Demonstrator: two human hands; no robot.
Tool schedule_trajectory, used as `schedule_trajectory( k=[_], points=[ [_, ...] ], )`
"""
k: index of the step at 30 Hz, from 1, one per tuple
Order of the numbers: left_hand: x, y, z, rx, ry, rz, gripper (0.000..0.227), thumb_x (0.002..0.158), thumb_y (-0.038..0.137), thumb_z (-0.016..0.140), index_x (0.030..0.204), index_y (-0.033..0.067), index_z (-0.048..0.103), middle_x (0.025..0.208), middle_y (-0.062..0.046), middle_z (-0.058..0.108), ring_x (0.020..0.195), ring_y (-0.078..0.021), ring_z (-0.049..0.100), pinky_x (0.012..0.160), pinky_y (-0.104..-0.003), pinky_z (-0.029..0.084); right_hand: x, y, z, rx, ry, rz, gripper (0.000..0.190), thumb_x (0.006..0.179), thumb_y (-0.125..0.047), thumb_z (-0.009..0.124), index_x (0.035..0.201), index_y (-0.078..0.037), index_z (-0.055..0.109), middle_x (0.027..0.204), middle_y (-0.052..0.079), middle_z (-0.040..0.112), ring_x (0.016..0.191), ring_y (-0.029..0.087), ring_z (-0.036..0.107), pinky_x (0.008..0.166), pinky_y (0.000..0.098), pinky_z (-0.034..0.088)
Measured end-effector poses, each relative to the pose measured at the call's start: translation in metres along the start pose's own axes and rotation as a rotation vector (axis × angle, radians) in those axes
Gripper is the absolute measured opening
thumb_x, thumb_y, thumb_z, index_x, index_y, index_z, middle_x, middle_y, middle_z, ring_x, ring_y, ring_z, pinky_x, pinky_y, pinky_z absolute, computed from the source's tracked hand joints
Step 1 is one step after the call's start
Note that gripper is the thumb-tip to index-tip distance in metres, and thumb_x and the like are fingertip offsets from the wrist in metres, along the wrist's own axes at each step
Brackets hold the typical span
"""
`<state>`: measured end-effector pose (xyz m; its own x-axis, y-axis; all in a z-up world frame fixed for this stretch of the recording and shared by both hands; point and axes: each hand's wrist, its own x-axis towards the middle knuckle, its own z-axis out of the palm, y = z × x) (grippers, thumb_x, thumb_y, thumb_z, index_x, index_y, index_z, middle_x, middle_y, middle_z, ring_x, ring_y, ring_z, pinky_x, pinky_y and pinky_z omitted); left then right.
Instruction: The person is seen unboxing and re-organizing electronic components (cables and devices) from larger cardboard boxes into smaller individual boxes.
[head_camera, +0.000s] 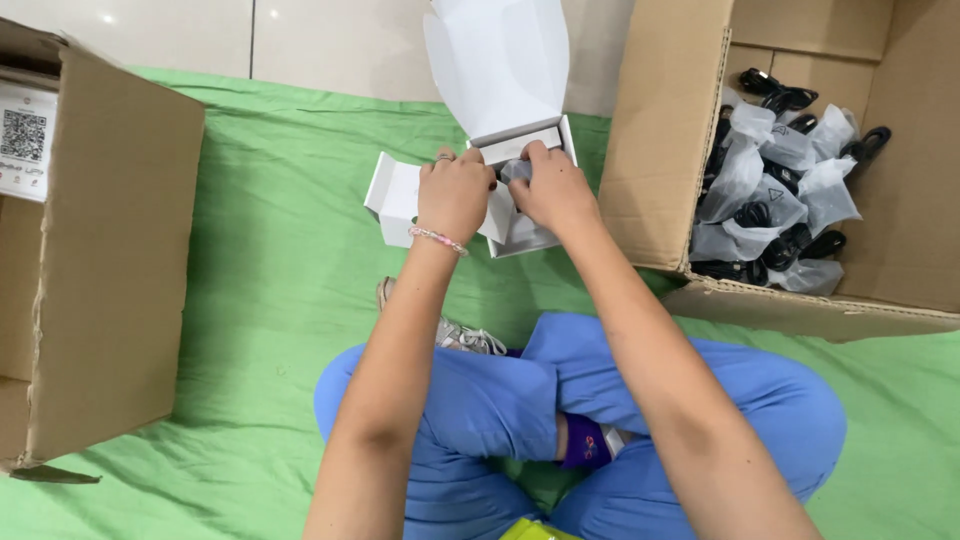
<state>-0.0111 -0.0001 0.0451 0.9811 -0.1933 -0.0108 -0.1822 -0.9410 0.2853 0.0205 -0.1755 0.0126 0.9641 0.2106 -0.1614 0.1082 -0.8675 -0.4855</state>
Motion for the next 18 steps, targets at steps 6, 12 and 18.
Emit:
schedule_trajectory(
  k=[6, 12, 18],
  points=[
    [0.016, 0.022, 0.019, 0.167, 0.166, 0.109, 0.016, 0.082, 0.011, 0.064, 0.075, 0.0165, 0.078, 0.084, -0.004, 0.073, 0.097, -0.0252, 0.068, 0.078, -0.043, 0.05, -0.026, -0.014, -0.067, 0.139, 0.018, 0.026, 0.041, 0.09, -0.032, 0.06, 0.119, -0.004, 0.066, 0.107, 0.026, 0.07, 0.102, 0.044, 0.066, 0.091, 0.0506, 0.052],
    [0.05, 0.041, 0.109, 0.143, 0.155, 0.136, 0.016, 0.085, 0.014, 0.064, 0.076, 0.0161, 0.077, 0.079, -0.009, 0.074, 0.072, -0.0282, 0.074, 0.065, -0.041, 0.056, -0.061, -0.017, -0.142, 0.24, 0.066, -0.076, 0.036, 0.093, -0.026, 0.058, 0.117, -0.001, 0.064, 0.103, 0.025, 0.071, 0.099, 0.042, 0.068, 0.086, 0.0477, 0.053],
    [0.069, 0.071, 0.116, -0.021, 0.061, -0.032, 0.018, 0.085, 0.02, 0.065, 0.074, 0.016, 0.078, 0.078, -0.011, 0.075, 0.074, -0.031, 0.074, 0.065, -0.043, 0.058, -0.105, 0.007, -0.177, 0.321, 0.142, -0.199, 0.029, 0.095, -0.018, 0.058, 0.117, -0.002, 0.063, 0.102, 0.021, 0.072, 0.095, 0.038, 0.069, 0.084, 0.0444, 0.054]
  ],
)
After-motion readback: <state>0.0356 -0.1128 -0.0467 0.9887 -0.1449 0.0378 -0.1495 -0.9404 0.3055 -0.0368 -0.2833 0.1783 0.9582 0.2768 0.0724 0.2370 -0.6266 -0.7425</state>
